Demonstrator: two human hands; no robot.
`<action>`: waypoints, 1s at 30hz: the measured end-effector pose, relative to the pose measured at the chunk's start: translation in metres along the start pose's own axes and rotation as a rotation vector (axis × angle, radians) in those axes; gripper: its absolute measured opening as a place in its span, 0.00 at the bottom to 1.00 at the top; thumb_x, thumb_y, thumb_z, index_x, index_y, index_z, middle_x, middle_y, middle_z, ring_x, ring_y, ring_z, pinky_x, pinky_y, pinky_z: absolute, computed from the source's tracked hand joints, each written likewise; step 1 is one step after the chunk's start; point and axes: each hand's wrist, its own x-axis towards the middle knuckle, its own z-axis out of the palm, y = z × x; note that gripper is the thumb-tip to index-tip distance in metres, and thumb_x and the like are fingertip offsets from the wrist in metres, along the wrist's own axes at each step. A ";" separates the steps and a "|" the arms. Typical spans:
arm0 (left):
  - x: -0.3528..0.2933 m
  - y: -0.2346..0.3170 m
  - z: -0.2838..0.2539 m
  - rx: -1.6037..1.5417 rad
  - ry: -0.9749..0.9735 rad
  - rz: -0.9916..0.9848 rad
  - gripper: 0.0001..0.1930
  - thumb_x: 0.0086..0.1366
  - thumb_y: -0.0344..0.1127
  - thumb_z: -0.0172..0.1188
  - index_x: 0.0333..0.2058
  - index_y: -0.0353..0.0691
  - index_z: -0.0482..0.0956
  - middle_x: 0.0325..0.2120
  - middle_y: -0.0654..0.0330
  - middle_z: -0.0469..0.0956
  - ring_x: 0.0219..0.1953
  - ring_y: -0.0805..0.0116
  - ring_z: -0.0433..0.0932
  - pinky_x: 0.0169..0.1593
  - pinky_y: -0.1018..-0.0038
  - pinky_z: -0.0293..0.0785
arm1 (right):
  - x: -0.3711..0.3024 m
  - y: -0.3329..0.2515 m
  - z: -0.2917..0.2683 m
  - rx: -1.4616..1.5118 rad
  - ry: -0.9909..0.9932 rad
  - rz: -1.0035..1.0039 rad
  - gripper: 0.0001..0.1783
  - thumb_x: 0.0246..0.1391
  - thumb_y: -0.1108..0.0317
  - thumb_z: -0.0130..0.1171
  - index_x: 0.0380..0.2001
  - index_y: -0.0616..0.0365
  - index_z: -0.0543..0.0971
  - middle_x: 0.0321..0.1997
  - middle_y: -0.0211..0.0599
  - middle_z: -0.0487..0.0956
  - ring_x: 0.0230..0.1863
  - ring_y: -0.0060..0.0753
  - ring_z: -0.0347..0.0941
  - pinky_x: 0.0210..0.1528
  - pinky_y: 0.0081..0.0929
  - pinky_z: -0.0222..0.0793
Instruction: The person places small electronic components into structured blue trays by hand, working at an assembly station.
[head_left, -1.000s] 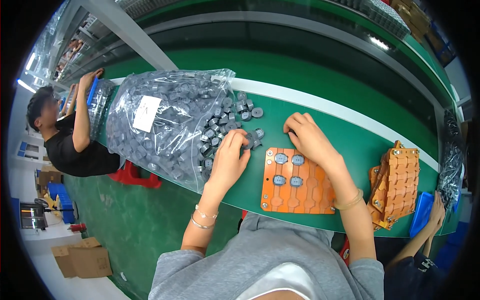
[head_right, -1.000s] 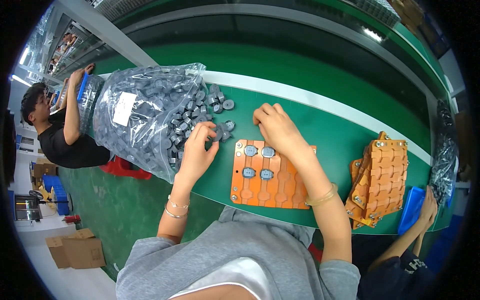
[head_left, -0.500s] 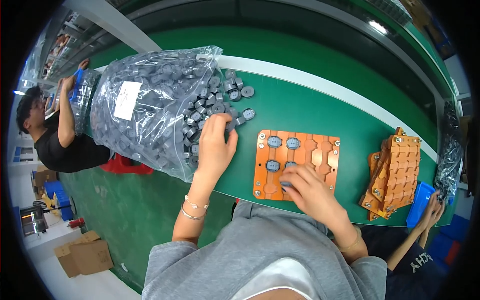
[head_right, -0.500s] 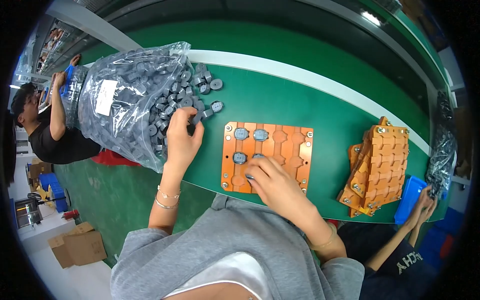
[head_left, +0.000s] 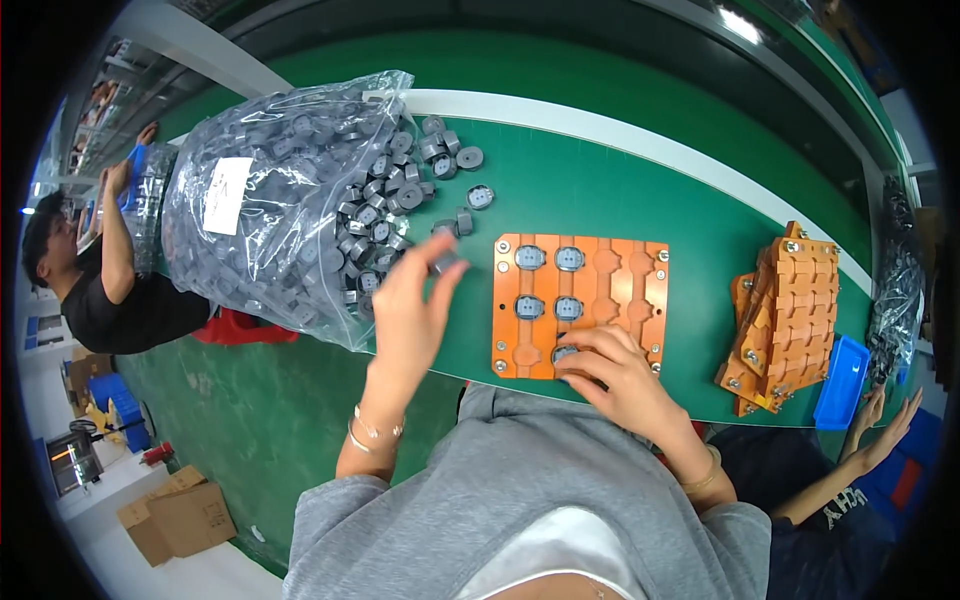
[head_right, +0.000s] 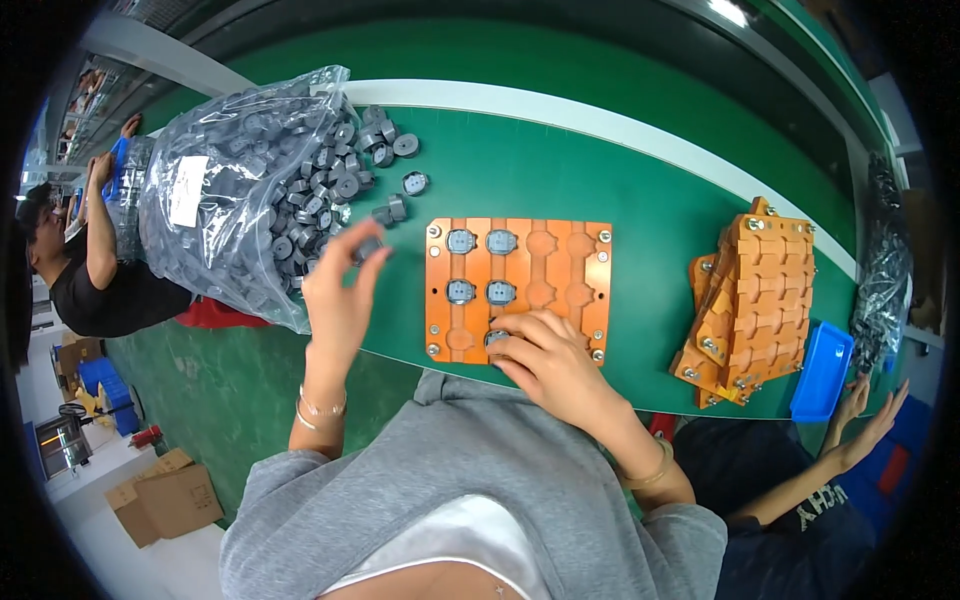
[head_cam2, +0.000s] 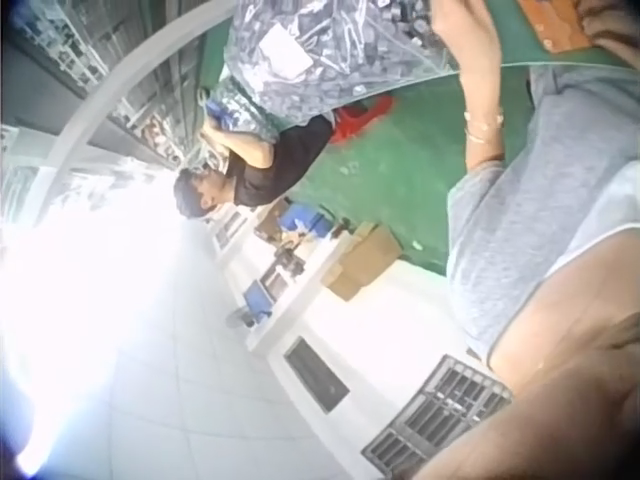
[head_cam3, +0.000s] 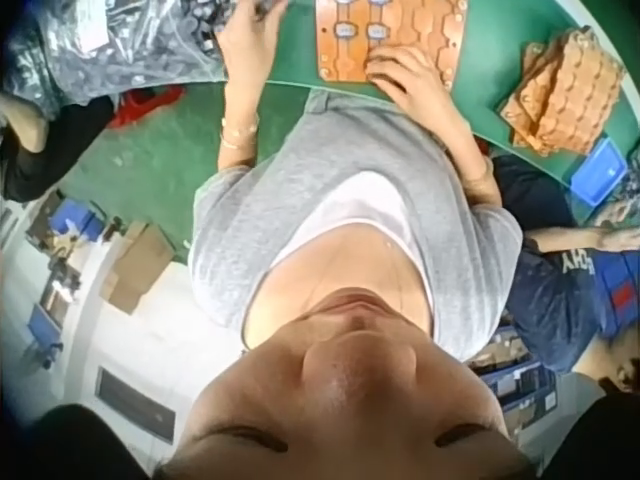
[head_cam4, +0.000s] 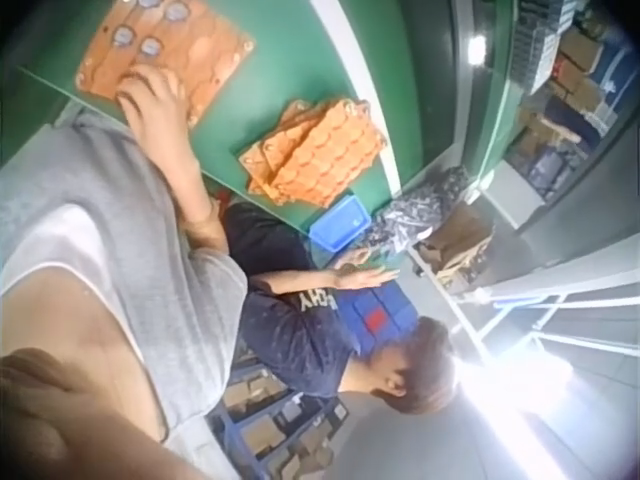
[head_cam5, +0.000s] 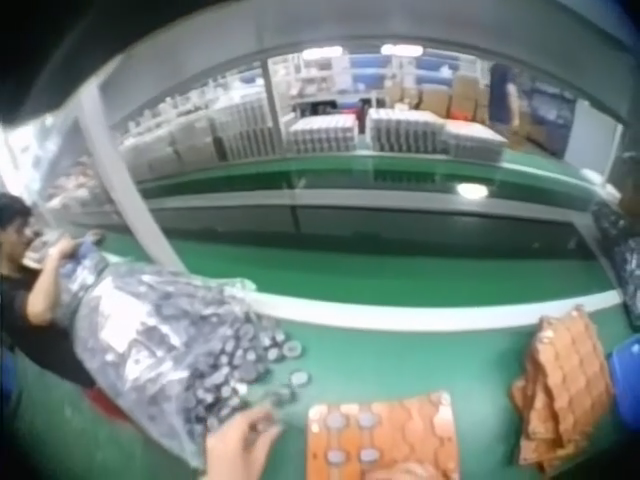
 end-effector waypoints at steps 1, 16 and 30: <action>-0.012 0.005 0.000 -0.041 -0.058 0.071 0.14 0.50 0.25 0.66 0.38 0.37 0.78 0.33 0.55 0.78 0.34 0.60 0.78 0.35 0.69 0.74 | 0.000 -0.001 0.000 0.000 0.000 0.004 0.11 0.45 0.73 0.64 0.36 0.56 0.78 0.46 0.33 0.74 0.47 0.39 0.68 0.48 0.32 0.66; -0.080 0.039 0.000 0.113 -0.421 0.284 0.19 0.48 0.23 0.64 0.43 0.37 0.78 0.36 0.59 0.72 0.38 0.61 0.72 0.41 0.68 0.69 | 0.003 -0.009 0.007 0.100 0.051 0.222 0.17 0.43 0.73 0.66 0.39 0.57 0.75 0.25 0.31 0.68 0.26 0.29 0.65 0.28 0.25 0.63; -0.060 0.037 -0.005 0.082 -0.525 0.247 0.19 0.52 0.27 0.63 0.45 0.38 0.74 0.37 0.62 0.71 0.39 0.65 0.69 0.44 0.69 0.62 | 0.003 -0.011 0.008 -0.013 0.062 0.195 0.18 0.43 0.72 0.65 0.39 0.57 0.74 0.24 0.31 0.68 0.28 0.32 0.66 0.36 0.30 0.63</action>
